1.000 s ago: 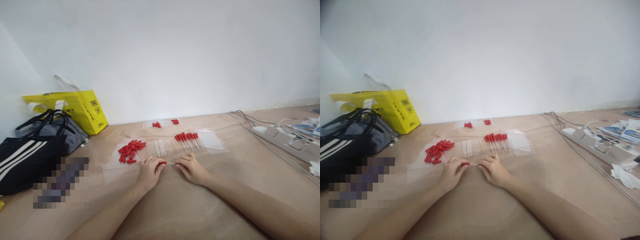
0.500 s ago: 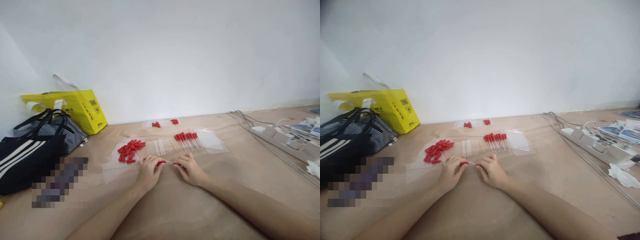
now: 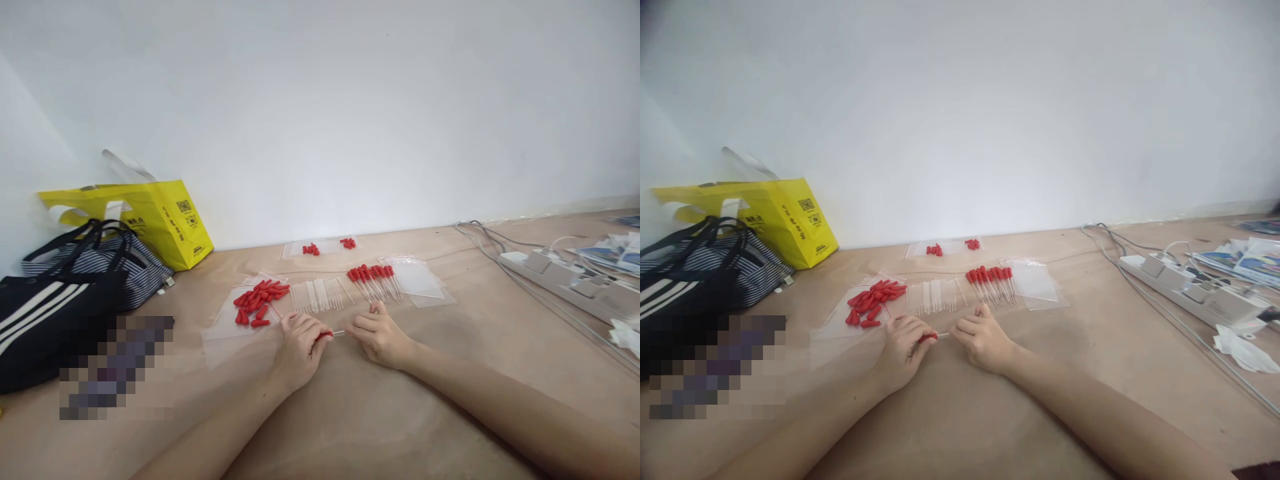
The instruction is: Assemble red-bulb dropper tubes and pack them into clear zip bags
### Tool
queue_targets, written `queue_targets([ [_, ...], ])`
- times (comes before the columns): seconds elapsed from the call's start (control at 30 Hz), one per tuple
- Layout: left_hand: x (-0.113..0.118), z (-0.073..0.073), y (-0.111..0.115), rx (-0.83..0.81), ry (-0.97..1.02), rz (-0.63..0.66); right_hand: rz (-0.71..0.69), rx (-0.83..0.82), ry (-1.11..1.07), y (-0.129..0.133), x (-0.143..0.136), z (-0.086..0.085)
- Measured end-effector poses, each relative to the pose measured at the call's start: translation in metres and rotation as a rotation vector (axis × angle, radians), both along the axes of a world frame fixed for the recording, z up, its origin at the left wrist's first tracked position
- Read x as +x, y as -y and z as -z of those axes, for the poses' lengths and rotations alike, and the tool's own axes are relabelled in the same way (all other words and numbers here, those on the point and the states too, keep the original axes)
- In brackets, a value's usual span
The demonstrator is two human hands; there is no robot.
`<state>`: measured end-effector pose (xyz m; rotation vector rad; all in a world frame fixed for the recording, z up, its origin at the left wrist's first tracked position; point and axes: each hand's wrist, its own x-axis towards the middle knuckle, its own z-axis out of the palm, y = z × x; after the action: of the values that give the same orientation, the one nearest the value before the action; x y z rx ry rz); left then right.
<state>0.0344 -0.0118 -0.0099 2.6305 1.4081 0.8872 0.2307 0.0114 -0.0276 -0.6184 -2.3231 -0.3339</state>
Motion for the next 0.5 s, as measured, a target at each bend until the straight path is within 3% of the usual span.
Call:
queue_targets([
  [0.3, 0.002, 0.001, 0.002, 0.016, 0.002, 0.016, -0.043, -0.027, -0.052, 0.001, -0.013, 0.002],
  [0.5, 0.0, 0.0, -0.001, -0.037, 0.032, -0.014, -0.036, -0.129, -0.082, -0.003, -0.013, 0.004],
])
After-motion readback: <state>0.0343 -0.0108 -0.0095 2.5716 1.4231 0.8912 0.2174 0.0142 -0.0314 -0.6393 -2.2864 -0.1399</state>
